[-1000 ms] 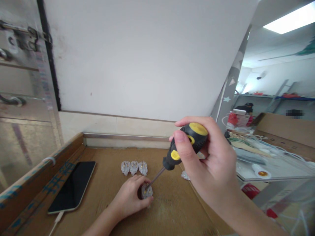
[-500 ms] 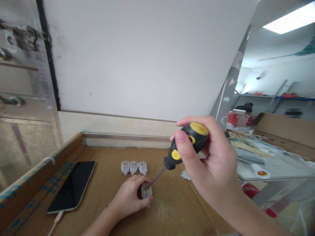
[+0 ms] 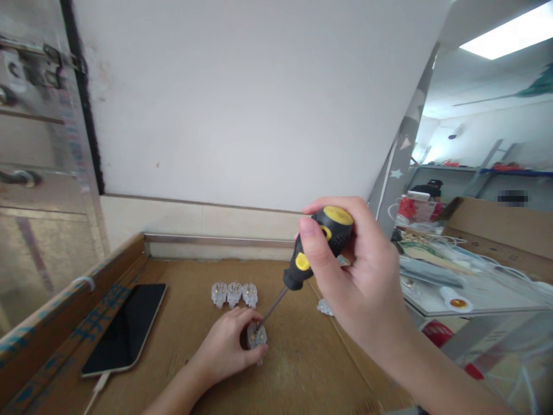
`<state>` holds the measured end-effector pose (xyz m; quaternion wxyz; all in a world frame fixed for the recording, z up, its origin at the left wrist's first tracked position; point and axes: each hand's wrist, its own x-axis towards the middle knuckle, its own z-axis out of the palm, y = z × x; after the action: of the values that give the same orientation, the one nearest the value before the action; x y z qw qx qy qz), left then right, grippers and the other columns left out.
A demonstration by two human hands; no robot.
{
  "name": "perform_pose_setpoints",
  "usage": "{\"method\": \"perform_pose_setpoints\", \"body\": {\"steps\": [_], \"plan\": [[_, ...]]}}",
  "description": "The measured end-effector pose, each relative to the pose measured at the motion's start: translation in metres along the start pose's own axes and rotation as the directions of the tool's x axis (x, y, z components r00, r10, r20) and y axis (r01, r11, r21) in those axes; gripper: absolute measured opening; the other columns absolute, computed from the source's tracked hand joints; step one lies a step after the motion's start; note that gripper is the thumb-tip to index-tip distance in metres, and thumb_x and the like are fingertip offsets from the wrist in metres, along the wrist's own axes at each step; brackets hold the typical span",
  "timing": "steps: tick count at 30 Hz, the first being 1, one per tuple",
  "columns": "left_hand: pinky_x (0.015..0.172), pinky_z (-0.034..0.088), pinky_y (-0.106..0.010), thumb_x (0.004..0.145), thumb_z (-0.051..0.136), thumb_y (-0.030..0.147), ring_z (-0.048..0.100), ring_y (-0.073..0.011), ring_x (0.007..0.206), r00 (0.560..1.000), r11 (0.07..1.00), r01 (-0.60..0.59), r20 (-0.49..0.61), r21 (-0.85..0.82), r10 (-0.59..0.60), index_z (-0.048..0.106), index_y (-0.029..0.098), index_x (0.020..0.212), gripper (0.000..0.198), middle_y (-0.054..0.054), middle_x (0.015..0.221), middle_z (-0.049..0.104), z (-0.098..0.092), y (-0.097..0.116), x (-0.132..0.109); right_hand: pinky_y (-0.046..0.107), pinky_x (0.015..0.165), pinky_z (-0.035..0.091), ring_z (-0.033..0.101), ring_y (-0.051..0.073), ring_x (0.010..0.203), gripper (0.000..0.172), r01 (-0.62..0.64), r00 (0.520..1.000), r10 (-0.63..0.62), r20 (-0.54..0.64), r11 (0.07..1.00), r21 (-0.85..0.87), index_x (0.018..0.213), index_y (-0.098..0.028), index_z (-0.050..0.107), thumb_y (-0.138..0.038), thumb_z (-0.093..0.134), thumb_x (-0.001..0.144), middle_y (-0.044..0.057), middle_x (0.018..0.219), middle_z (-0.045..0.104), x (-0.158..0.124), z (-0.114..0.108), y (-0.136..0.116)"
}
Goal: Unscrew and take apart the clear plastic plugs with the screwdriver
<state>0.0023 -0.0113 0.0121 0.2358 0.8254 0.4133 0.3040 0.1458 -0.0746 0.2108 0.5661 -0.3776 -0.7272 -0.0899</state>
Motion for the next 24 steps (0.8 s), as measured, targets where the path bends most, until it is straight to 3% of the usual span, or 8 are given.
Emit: {"method": "perform_pose_setpoints", "body": {"steps": [8,15,24], "plan": [[0.074,0.043,-0.028,0.067,0.063,0.030,0.057,-0.0195,0.080,1.000,0.999,0.008,-0.006,0.039,-0.008,0.061,0.022,0.094,0.029,-0.002,0.086,0.063,0.000,0.001,-0.001,0.017,0.045,0.039,0.047,0.007,0.051,0.018,-0.001,1.000,0.001,0.002,1.000,-0.017,0.090,-0.019,0.050,-0.038,0.050,0.086,-0.004,0.065,0.050,0.004,0.002,0.000],[0.073,0.043,-0.028,0.067,0.063,0.028,0.057,-0.0192,0.079,1.000,0.999,0.006,-0.007,0.053,-0.006,0.062,0.023,0.094,0.027,-0.002,0.084,0.063,0.001,-0.001,-0.001,0.019,0.047,0.040,0.049,0.009,0.056,0.019,-0.074,0.997,0.074,0.004,0.997,0.008,0.088,-0.021,0.050,-0.040,0.049,0.087,-0.002,0.070,0.050,0.007,0.003,0.008],[0.075,0.043,-0.029,0.068,0.063,0.028,0.058,-0.0196,0.081,1.000,0.999,0.005,-0.020,0.045,-0.004,0.061,0.022,0.096,0.029,-0.002,0.086,0.063,0.002,-0.002,0.000,0.018,0.047,0.039,0.048,0.008,0.053,0.019,-0.079,0.997,0.079,0.012,0.997,0.004,0.088,-0.021,0.049,-0.040,0.050,0.087,-0.004,0.067,0.049,0.007,0.004,0.013]]}}
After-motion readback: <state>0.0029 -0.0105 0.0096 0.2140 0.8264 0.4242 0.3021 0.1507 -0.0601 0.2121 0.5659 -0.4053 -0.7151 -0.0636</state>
